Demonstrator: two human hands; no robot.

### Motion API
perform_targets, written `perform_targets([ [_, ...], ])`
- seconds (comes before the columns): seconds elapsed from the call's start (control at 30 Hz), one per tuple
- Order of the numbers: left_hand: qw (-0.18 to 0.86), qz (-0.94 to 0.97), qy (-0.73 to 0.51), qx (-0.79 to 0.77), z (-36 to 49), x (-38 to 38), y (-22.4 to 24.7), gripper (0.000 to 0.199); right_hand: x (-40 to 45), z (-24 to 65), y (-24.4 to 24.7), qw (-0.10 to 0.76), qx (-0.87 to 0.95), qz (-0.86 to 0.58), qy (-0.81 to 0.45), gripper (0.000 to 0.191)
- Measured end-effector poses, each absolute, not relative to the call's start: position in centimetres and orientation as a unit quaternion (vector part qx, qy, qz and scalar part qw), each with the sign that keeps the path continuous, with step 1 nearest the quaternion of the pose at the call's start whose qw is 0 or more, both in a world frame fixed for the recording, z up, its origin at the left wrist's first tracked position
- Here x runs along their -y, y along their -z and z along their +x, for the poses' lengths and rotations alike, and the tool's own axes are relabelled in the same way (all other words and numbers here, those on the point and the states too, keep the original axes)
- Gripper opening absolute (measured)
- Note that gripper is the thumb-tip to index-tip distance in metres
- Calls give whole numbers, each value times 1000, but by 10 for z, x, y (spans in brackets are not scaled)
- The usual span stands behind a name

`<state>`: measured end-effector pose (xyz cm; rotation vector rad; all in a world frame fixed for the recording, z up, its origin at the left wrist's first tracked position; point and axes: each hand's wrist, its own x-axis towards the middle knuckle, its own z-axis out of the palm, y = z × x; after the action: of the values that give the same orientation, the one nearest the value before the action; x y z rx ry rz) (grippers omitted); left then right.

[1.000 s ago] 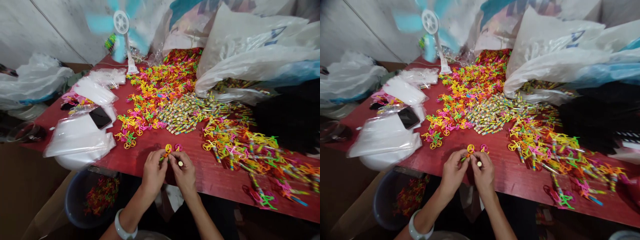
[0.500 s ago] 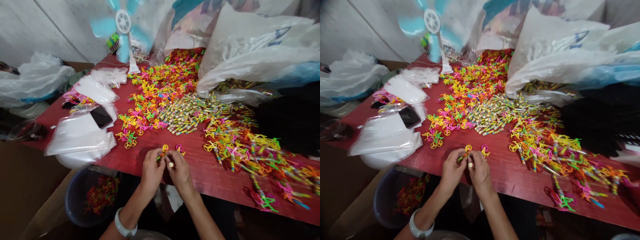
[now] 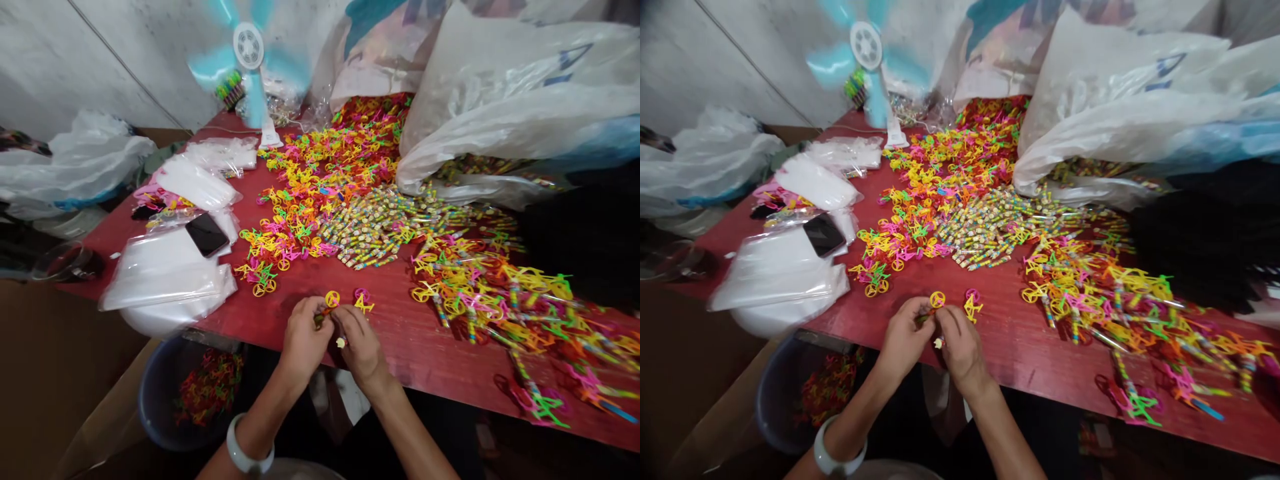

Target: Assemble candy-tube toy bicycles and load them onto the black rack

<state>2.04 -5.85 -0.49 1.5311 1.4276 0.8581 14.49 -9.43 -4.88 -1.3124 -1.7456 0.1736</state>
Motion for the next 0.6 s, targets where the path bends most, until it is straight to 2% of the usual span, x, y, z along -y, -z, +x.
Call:
perform_targets([
  [0.13, 487, 625, -307, -527, 11, 50, -4, 18, 92, 154, 37, 429, 736, -522, -45, 37],
  [0.23, 476, 651, -274, -524, 6, 46, -6, 11, 90, 158, 33, 428, 741, -515, -43, 33],
  [0.47, 465, 659, -263, -530, -1, 42, 4, 12, 87, 151, 36, 469, 703, -514, -145, 18],
  [0.53, 501, 647, -255, -515, -4, 39, 7, 13, 88, 150, 36, 480, 688, -514, -177, 17],
  [0.6, 590, 596, -251, -485, -7, 35, 9, 22, 89, 150, 35, 493, 676, -510, -202, 17],
])
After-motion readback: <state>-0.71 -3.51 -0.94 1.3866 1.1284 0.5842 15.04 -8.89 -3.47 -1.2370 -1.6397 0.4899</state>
